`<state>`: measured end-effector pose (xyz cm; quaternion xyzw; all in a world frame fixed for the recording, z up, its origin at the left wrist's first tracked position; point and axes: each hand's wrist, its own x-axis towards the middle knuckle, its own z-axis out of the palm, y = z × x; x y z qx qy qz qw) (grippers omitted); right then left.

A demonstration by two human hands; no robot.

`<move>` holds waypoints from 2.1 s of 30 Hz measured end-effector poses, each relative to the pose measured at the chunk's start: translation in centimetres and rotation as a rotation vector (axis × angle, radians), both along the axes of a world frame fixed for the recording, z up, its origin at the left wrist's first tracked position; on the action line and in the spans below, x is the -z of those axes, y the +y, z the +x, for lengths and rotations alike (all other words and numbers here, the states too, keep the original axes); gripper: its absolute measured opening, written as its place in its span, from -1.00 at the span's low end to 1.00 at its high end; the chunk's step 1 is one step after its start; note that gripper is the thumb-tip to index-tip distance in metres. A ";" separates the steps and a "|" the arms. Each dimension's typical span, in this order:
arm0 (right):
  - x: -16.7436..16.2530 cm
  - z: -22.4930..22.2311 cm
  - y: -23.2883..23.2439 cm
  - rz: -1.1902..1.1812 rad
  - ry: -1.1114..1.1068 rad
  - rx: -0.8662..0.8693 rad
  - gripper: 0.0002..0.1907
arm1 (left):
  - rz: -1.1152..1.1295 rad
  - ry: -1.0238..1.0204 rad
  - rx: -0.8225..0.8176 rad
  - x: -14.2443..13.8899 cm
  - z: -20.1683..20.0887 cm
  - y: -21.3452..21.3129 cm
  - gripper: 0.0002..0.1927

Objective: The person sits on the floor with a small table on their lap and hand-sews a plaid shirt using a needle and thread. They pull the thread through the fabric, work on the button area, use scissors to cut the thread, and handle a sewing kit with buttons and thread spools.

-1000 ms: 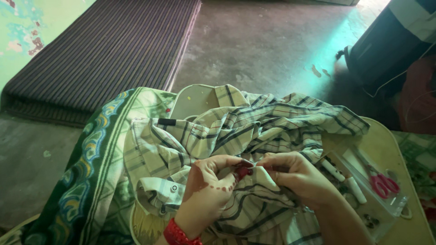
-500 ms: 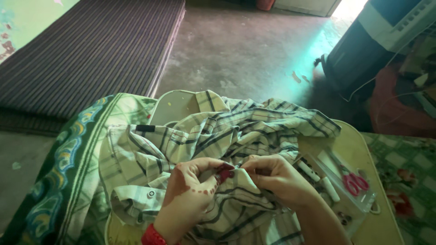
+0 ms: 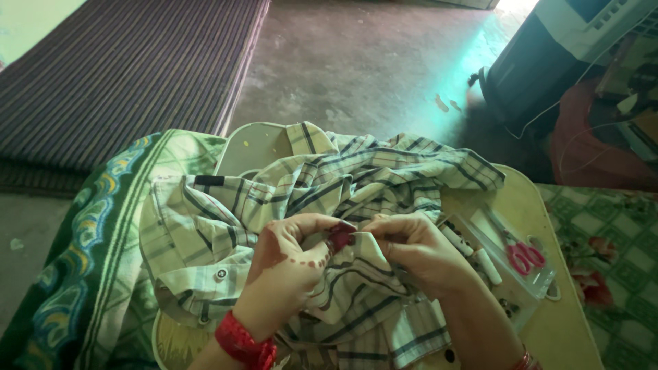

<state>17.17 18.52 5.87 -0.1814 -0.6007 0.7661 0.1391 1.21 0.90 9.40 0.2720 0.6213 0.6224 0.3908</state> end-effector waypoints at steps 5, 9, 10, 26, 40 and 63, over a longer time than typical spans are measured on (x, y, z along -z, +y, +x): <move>0.0 0.1 0.1 0.047 0.014 -0.002 -0.82 | -0.008 -0.049 -0.001 -0.2 -0.1 0.1 -0.80; -0.1 0.1 -0.1 0.074 -0.019 0.009 -0.82 | -0.006 0.038 -0.015 0.0 -0.2 -0.2 -0.80; -0.2 0.1 -0.1 0.076 -0.023 0.010 -0.82 | -0.014 0.017 -0.021 0.1 -0.2 -0.2 -0.80; -0.5 -0.1 -0.8 0.176 -0.075 -0.018 -0.82 | 0.067 0.114 -0.040 1.1 0.0 -0.4 -0.80; -0.1 -0.3 -0.8 0.073 -0.059 0.019 -0.81 | 0.101 -0.093 -0.004 1.4 0.0 -0.5 -0.83; -0.4 -0.1 -1.4 0.146 -0.056 0.011 -0.84 | 0.102 -0.324 0.054 2.5 -0.3 -0.7 -0.79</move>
